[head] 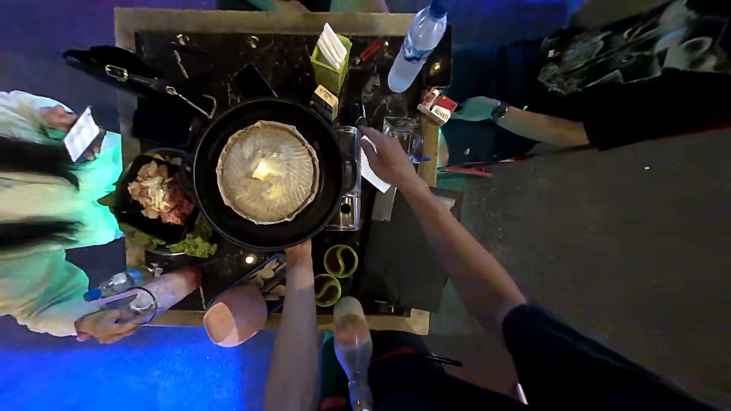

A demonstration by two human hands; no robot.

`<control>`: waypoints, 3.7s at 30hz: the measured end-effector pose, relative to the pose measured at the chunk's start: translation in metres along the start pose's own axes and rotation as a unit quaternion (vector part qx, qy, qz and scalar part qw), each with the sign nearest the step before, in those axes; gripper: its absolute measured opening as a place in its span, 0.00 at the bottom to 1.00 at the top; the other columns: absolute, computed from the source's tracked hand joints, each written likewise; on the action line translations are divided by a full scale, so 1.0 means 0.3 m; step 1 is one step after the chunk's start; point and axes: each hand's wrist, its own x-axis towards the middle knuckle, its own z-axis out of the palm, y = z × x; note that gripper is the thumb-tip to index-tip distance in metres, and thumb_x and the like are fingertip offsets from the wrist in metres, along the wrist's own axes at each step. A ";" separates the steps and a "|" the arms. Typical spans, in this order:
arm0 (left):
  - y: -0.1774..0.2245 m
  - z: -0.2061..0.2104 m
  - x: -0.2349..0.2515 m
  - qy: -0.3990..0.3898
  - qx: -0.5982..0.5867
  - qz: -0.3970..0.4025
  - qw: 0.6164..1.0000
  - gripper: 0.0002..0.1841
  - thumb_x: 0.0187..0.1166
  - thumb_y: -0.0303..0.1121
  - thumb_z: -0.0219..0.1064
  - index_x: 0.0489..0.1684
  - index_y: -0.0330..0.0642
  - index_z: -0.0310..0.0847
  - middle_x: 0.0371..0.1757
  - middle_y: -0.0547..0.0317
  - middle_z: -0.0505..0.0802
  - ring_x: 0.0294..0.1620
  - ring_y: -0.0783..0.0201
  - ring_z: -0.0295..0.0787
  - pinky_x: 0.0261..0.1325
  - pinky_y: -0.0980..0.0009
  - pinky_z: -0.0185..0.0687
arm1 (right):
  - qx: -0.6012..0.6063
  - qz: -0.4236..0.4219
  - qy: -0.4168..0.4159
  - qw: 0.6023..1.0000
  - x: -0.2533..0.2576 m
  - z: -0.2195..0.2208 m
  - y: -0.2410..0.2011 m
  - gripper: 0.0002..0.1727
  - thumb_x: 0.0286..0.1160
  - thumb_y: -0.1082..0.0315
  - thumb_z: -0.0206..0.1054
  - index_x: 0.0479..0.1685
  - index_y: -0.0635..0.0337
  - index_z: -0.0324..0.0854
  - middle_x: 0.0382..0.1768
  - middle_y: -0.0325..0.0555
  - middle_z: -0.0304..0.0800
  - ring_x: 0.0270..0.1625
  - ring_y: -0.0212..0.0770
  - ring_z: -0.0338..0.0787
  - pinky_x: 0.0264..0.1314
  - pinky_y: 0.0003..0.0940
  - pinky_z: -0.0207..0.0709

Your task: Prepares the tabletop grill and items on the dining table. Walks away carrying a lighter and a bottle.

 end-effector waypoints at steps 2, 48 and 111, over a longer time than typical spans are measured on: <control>-0.017 0.007 0.017 0.003 -0.050 -0.008 0.999 0.21 0.94 0.28 0.40 0.84 0.36 0.57 0.78 0.46 0.75 0.75 0.57 0.74 0.77 0.56 0.72 | 0.020 0.030 0.041 0.999 -0.193 -0.023 -0.042 0.26 0.93 0.58 0.49 0.83 0.58 0.72 0.72 0.55 0.85 0.71 0.51 0.87 0.76 0.52 0.78; 0.089 -0.382 -0.296 -0.263 0.070 0.082 0.959 0.28 0.90 0.30 0.58 0.89 0.36 0.57 0.74 0.43 0.85 0.74 0.52 0.84 0.78 0.57 0.80 | 0.369 -0.211 0.100 0.900 -1.249 0.529 -0.354 0.18 0.76 0.58 0.72 0.63 0.45 0.79 0.51 0.40 0.91 0.53 0.41 0.91 0.56 0.42 0.89; 0.371 -0.663 -0.362 -0.146 0.740 0.128 0.644 0.57 0.50 0.61 0.85 0.86 0.46 0.63 0.62 0.36 0.89 0.62 0.38 0.88 0.63 0.34 0.81 | 0.416 0.226 -0.034 0.880 -0.710 0.539 -0.571 0.28 0.82 0.42 0.66 0.58 0.60 0.88 0.48 0.51 0.94 0.48 0.47 0.95 0.52 0.53 0.91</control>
